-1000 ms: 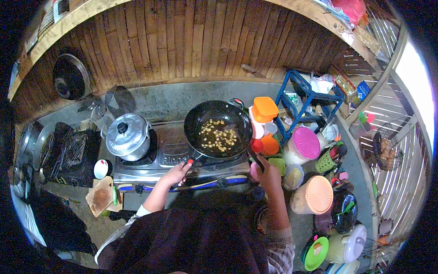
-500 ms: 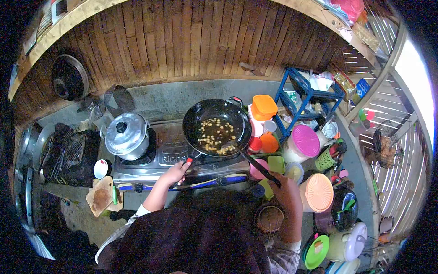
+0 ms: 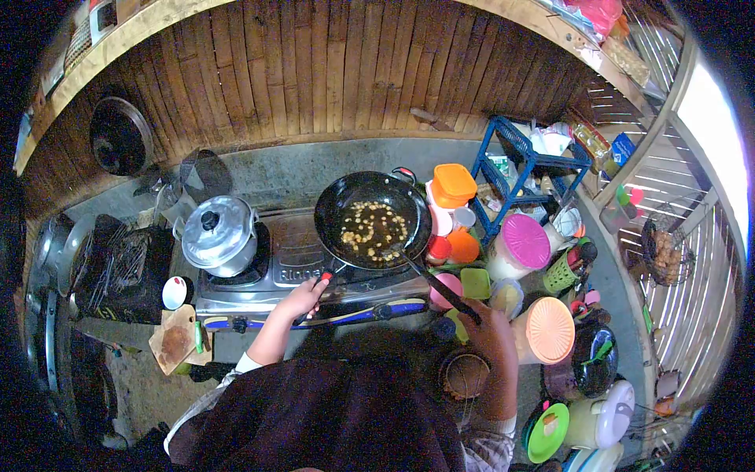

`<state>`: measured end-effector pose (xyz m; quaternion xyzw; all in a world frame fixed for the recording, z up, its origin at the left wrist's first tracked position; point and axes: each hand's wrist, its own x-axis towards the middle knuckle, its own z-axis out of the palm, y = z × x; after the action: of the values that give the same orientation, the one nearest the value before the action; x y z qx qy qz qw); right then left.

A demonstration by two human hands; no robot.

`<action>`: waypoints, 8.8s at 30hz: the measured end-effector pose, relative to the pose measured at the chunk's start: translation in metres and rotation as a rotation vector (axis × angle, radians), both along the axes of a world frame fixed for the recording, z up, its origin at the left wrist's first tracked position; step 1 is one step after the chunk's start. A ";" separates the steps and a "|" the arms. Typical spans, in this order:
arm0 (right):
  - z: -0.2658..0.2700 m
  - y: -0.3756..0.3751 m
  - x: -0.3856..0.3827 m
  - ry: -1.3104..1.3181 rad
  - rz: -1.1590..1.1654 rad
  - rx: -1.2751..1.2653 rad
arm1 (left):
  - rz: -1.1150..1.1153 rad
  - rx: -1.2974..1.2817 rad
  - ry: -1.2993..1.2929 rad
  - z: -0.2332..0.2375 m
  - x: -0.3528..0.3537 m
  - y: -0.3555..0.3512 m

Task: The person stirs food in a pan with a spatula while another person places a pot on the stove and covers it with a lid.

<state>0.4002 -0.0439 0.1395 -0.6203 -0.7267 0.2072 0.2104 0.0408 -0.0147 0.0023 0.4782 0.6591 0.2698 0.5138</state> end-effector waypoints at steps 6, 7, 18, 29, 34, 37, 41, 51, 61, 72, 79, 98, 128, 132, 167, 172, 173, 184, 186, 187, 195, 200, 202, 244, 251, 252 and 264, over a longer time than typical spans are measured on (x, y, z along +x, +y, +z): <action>-0.001 0.001 -0.002 0.005 0.017 0.023 | 0.010 -0.025 0.005 0.003 0.000 0.000; -0.002 0.001 -0.002 0.005 0.018 0.023 | -0.001 -0.029 0.015 0.005 0.000 -0.001; -0.004 0.001 -0.003 -0.051 0.005 0.072 | 0.000 -0.002 0.018 0.000 -0.001 0.000; 0.010 0.000 -0.010 -0.157 0.066 0.063 | -0.017 -0.016 0.003 0.003 -0.002 -0.001; 0.010 0.009 -0.018 -0.196 0.106 0.041 | -0.010 -0.020 0.015 0.007 -0.001 -0.001; 0.000 0.017 -0.021 -0.121 0.150 0.083 | 0.004 -0.020 0.022 0.009 0.000 -0.002; -0.011 0.028 -0.025 -0.081 0.105 0.058 | 0.014 -0.010 0.010 0.008 0.000 -0.003; -0.022 0.044 -0.039 -0.001 0.153 0.027 | 0.000 0.008 -0.007 0.003 -0.001 0.000; -0.070 0.077 -0.061 0.137 0.124 0.041 | 0.002 0.013 -0.003 0.002 0.000 -0.001; -0.100 0.109 -0.066 0.312 0.049 0.189 | 0.004 -0.013 0.000 0.007 -0.001 -0.002; -0.106 0.114 -0.070 0.297 -0.031 0.117 | -0.017 -0.016 0.000 0.006 -0.002 -0.001; -0.033 0.025 -0.014 0.091 -0.038 0.126 | -0.011 -0.016 0.039 0.007 -0.003 -0.002; -0.059 0.004 -0.038 0.275 -0.005 0.026 | -0.016 -0.040 -0.043 0.000 -0.018 0.006; -0.089 0.027 -0.046 0.349 -0.015 -0.089 | -0.014 -0.031 -0.024 -0.001 -0.024 0.010; -0.100 0.065 -0.056 0.292 0.120 0.118 | 0.080 -0.292 -0.972 -0.087 -0.071 0.022; -0.086 0.036 -0.043 0.323 0.047 -0.044 | 0.238 -0.331 -0.745 -0.089 -0.017 0.001; -0.085 0.032 -0.040 0.275 0.052 -0.049 | 0.167 -0.349 -0.728 -0.110 -0.014 0.006; -0.035 -0.017 -0.009 0.215 -0.146 -0.019 | -0.162 0.015 -0.162 -0.114 0.020 0.029; -0.030 -0.020 -0.003 0.220 -0.159 0.016 | -0.110 -0.005 -0.223 -0.112 0.021 0.033; -0.027 -0.022 0.001 0.251 -0.198 -0.024 | -0.116 -0.004 -0.223 -0.114 0.021 0.034; -0.005 -0.020 0.015 0.158 -0.167 0.000 | -0.112 -0.095 -0.212 -0.113 0.020 0.039; -0.011 -0.011 0.007 0.150 -0.133 -0.041 | -0.083 -0.104 -0.184 -0.110 0.023 0.041; -0.021 -0.006 0.003 0.172 -0.101 -0.022 | -0.076 -0.080 -0.164 -0.111 0.023 0.040; -0.125 0.079 -0.043 0.244 -0.026 0.196 | -0.104 -0.124 -0.111 -0.111 0.025 0.049; -0.072 0.028 -0.027 0.188 -0.099 0.071 | -0.096 -0.102 -0.094 -0.114 0.025 0.049; -0.066 0.023 -0.025 0.220 -0.098 0.051 | -0.098 -0.117 -0.102 -0.111 0.024 0.048; -0.010 0.003 -0.008 0.071 0.080 0.038 | 0.199 -0.165 -0.756 -0.116 -0.003 0.008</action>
<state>0.3920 -0.0406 0.1300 -0.5788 -0.7468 0.2234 0.2396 0.0381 -0.0069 -0.1138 0.2363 0.4861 0.4213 0.7282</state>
